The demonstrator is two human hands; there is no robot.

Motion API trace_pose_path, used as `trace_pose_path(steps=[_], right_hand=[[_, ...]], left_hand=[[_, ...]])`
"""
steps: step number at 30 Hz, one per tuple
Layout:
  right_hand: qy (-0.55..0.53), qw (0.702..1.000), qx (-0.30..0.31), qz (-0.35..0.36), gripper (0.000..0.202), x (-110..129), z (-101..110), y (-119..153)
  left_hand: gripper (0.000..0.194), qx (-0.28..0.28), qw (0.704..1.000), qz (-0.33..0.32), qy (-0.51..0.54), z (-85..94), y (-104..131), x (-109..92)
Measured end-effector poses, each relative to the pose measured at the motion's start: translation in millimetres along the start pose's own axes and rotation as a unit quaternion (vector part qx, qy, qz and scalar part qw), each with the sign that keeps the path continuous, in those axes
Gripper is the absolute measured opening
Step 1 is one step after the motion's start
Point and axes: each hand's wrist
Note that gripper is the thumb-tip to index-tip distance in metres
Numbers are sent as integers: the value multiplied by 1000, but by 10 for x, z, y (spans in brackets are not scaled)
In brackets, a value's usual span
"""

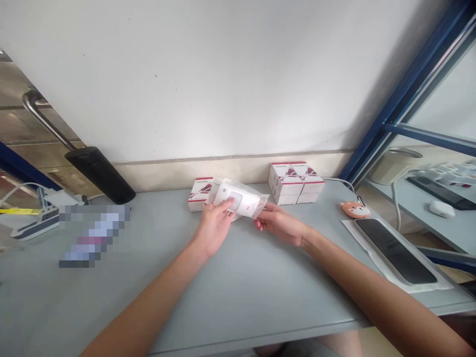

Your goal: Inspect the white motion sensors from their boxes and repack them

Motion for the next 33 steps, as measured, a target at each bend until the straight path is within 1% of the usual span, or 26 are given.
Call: trace_pose_path(steps=[4, 11, 16, 19, 22, 24, 26, 28, 29, 31, 33], right_hand=[[2, 1000, 8, 0, 17, 2, -2, 4], [15, 1000, 11, -2, 16, -45, 24, -19], [26, 1000, 12, 0, 15, -34, 15, -13], [41, 999, 0, 14, 16, -4, 17, -4], [85, 995, -20, 40, 23, 18, 10, 2], [131, 989, -34, 64, 26, 9, -6, -3], [176, 974, -70, 122, 30, -20, -23, -14], [207, 951, -111, 202, 39, -54, -34, -24], [216, 940, -122, 233, 43, -66, -35, -26], [223, 932, -120, 260, 49, -73, -34, -18], [221, 936, -104, 252, 51, -63, -38, 5]], left_hand=[[46, -10, 1000, 2, 16, 2, -2, -4], [49, -5, 1000, 2, 18, 20, -20, 10], [46, -3, 1000, 5, 14, 35, -21, 20], [43, -11, 1000, 13, 23, 48, -25, 6], [40, -35, 998, 24, 42, 47, -36, -36], [42, -50, 997, 28, 56, 33, -43, -72], [47, -60, 996, 21, 61, 18, -46, -100], [52, -62, 996, 8, 57, 8, -45, -114], [52, -61, 997, 4, 54, 7, -43, -115], [46, -59, 997, 4, 46, 12, -38, -108], [37, -52, 998, 8, 38, 23, -33, -93]])
Point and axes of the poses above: each hand's wrist, its own y-axis away from the middle knuckle, its own z-axis out of the back of the hand, x = y × z, and after that the axes turned 2 degrees about -y, right-handed
